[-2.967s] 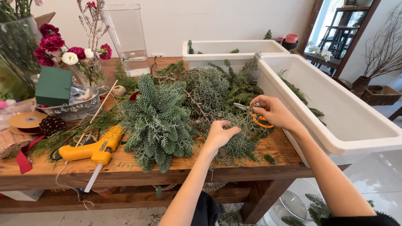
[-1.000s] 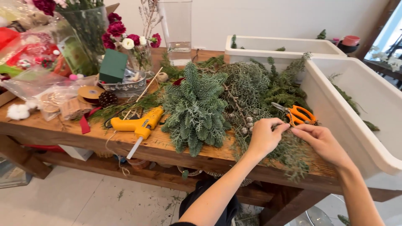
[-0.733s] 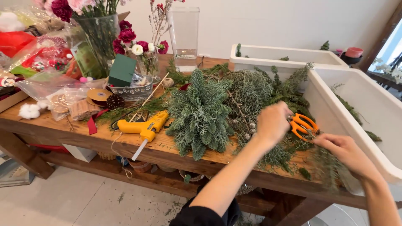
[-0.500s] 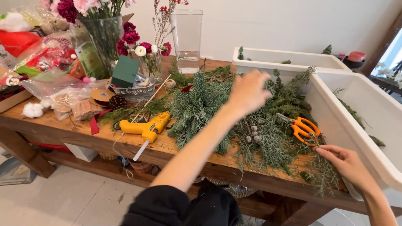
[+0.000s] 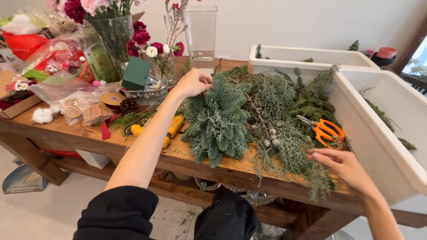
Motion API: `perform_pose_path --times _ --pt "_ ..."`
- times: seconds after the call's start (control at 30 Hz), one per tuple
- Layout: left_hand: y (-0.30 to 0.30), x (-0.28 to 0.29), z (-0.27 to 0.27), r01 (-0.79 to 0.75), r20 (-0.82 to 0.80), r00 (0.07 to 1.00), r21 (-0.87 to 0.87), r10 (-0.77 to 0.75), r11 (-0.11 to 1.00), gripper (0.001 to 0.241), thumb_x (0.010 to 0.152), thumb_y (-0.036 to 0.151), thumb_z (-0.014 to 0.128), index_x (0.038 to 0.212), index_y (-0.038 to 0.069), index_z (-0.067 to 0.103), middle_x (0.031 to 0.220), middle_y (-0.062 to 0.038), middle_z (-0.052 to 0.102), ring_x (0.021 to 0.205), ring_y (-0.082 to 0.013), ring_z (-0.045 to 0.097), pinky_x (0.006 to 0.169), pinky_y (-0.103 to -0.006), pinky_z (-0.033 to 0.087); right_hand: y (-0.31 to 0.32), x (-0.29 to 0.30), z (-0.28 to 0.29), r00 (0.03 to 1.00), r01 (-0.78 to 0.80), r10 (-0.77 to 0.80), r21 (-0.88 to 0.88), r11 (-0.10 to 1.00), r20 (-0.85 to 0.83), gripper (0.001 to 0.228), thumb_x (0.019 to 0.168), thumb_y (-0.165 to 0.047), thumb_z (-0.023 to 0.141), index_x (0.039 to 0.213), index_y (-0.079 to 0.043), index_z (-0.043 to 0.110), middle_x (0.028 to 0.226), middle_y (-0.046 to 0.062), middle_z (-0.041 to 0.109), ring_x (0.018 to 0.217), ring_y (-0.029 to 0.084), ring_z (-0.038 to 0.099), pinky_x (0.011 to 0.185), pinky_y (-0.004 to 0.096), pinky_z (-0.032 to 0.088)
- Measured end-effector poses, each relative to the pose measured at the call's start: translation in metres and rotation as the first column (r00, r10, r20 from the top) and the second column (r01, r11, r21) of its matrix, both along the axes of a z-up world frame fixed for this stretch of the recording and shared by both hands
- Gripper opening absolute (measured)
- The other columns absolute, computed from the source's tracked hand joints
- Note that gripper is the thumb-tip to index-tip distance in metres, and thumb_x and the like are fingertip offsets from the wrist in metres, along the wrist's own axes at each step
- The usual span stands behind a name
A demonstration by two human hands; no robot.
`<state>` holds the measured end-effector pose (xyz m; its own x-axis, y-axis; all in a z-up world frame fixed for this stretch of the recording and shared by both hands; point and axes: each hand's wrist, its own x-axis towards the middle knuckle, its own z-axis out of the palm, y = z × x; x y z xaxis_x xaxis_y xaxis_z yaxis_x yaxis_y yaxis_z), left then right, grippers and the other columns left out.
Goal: The person arranges evergreen branches and pine cones on a wooden table using orange scissors to trim the foliage. They also use a hot glue gun to attach a red ribbon to the arrangement.
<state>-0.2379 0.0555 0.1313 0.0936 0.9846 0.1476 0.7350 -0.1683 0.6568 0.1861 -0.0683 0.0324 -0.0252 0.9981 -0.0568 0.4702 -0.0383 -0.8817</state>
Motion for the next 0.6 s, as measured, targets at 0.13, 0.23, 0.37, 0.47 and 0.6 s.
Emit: perform_pose_path --times 0.13,0.23,0.37,0.47,0.6 --pt "0.033 -0.004 -0.013 -0.034 0.021 0.999 -0.053 0.035 0.998 0.020 0.098 0.008 0.060 0.110 0.012 0.075 0.102 -0.008 0.073 0.076 -0.0138 0.066 0.088 -0.0374 0.053 0.001 -0.029 0.000 1.000 0.002 -0.002 -0.025 1.000 -0.008 0.033 0.084 -0.020 0.072 0.112 -0.004 0.082 0.113 0.009 0.082 0.105 0.019 0.072 0.106 0.034 0.047" --pt "0.082 -0.021 -0.039 0.001 -0.051 0.999 0.106 0.004 0.994 0.018 0.084 0.011 0.070 0.097 0.020 0.079 0.077 -0.008 0.074 0.064 -0.0169 0.073 0.075 -0.0289 0.058 0.010 -0.050 -0.009 0.977 -0.129 0.139 0.072 0.989 -0.160 0.032 0.090 -0.012 0.071 0.117 0.005 0.076 0.101 0.029 0.079 0.103 0.037 0.072 0.099 0.050 0.048" --pt "0.093 -0.018 -0.041 0.039 -0.163 0.986 0.080 -0.026 0.996 0.017 0.081 0.009 0.069 0.091 0.018 0.079 0.074 -0.011 0.073 0.071 -0.0265 0.074 0.078 -0.0344 0.058 0.015 -0.080 -0.005 0.963 -0.194 0.211 0.113 0.974 -0.168 0.027 0.091 -0.013 0.071 0.113 0.001 0.078 0.097 0.021 0.080 0.098 0.025 0.071 0.097 0.043 0.049" --pt "0.091 -0.019 -0.043 0.074 -0.216 0.975 0.137 -0.043 0.988 0.017 0.078 0.006 0.066 0.085 0.014 0.079 0.073 -0.014 0.073 0.080 -0.0377 0.072 0.083 -0.0426 0.055 0.018 -0.091 -0.003 0.962 -0.204 0.221 0.119 0.972 -0.160 0.026 0.091 -0.014 0.071 0.112 0.000 0.078 0.095 0.017 0.081 0.093 0.018 0.068 0.094 0.037 0.047" --pt "0.053 -0.012 -0.027 0.084 -0.225 0.974 0.221 -0.033 0.972 0.021 0.072 0.005 0.060 0.081 0.011 0.078 0.076 -0.013 0.073 0.087 -0.0383 0.070 0.084 -0.0471 0.052 0.028 -0.094 -0.011 0.959 -0.204 0.222 0.115 0.972 -0.177 0.025 0.090 -0.013 0.071 0.111 -0.001 0.078 0.095 0.018 0.081 0.094 0.018 0.068 0.094 0.037 0.048"
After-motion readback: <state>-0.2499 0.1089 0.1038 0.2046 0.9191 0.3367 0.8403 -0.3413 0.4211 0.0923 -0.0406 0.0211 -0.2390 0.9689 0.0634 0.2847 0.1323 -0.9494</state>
